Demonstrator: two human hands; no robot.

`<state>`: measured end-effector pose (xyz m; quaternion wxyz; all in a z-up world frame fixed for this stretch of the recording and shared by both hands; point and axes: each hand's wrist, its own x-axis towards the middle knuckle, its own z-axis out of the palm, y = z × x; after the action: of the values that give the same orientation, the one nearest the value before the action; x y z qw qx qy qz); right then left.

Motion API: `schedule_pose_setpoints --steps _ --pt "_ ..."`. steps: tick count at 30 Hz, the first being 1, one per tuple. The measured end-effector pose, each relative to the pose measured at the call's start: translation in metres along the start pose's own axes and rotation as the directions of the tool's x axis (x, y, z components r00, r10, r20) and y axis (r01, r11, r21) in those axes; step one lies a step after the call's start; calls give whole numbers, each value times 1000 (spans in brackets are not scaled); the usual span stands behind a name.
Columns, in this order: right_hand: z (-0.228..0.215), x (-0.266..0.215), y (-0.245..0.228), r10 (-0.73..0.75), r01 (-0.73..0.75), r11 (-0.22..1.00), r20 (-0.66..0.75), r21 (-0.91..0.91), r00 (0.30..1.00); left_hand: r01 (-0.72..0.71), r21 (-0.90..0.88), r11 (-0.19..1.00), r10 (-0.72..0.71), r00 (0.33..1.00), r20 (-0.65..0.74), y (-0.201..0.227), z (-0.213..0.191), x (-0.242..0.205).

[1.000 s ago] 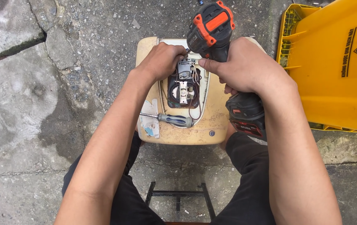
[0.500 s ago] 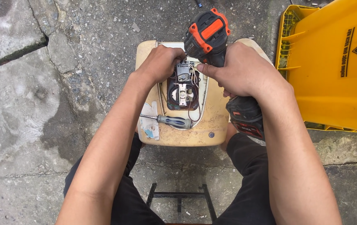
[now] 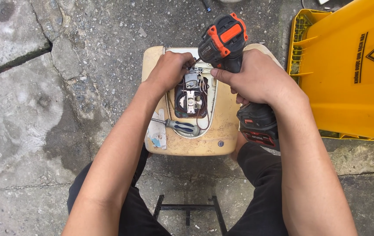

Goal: Disassembling internal electrical and mechanical components from an appliance housing using manual and power tools.

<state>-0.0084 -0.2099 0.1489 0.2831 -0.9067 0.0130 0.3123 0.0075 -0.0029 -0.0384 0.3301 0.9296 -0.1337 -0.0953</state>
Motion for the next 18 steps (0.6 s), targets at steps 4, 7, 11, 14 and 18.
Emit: schedule_pose_setpoints --steps 4,7,11,14,18 --pt "-1 2 9 -29 26 996 35 89 999 -4 8 1000 4 999 -50 2 4 -2" --pt "-2 2 15 -27 19 991 55 135 998 -39 48 998 43 995 -89 6 4 -5" --pt "-4 6 24 -23 7 976 69 218 997 -124 104 987 137 983 -124 3 6 -5" --pt "-9 1 22 6 -21 975 67 223 998 -126 77 989 136 979 -153 -6 2 -4" --pt "-15 -8 26 19 -20 988 11 153 1000 -64 -115 991 41 980 -197 1 -11 -4"
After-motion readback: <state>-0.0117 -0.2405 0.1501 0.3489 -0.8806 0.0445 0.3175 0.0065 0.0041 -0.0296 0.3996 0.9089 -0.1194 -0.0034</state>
